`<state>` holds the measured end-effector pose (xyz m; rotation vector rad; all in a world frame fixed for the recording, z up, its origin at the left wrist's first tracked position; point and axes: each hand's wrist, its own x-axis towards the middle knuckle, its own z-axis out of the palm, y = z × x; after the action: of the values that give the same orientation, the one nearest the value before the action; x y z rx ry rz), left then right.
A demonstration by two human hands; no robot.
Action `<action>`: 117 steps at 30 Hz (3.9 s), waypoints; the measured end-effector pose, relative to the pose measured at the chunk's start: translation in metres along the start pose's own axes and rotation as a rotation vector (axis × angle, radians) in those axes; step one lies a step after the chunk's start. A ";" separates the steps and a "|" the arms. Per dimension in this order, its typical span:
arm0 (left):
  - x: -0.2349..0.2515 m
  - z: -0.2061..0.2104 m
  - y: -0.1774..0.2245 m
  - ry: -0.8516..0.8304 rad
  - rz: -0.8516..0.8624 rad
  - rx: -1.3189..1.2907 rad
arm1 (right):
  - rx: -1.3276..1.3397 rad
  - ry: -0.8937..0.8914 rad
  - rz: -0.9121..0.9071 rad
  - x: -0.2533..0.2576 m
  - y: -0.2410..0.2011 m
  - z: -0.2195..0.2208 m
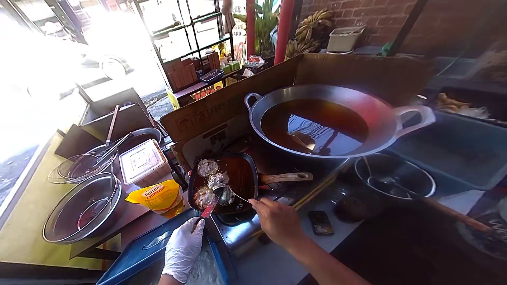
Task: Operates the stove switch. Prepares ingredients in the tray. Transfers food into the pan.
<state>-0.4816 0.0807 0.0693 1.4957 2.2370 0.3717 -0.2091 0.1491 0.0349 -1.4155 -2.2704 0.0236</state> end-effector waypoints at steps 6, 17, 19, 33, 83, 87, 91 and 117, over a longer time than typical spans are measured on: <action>-0.017 -0.005 0.000 -0.032 -0.011 0.035 | -0.010 0.006 -0.041 -0.007 0.008 -0.021; -0.013 -0.006 -0.002 0.011 -0.024 0.035 | -0.004 -0.055 -0.012 0.012 0.000 -0.025; -0.013 -0.008 -0.002 0.009 -0.022 0.034 | -0.015 -0.041 -0.024 0.014 -0.001 -0.025; -0.014 -0.012 0.009 -0.049 -0.001 0.090 | 0.137 -0.402 0.148 0.031 -0.013 -0.043; 0.018 -0.074 0.080 -0.276 0.014 0.667 | 1.570 -0.440 0.671 0.012 0.022 -0.039; 0.000 -0.094 0.085 -0.295 0.014 0.638 | 1.544 -0.444 0.656 0.011 0.023 -0.039; -0.009 -0.099 0.080 -0.201 0.048 0.577 | 1.548 -0.434 0.646 0.007 0.025 -0.037; 0.000 -0.038 0.031 -0.075 0.169 0.531 | 1.509 -0.432 0.633 -0.005 0.019 -0.034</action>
<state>-0.4749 0.0930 0.1165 1.9273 2.2594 -0.2530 -0.1783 0.1459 0.0585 -1.0860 -1.1510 1.8769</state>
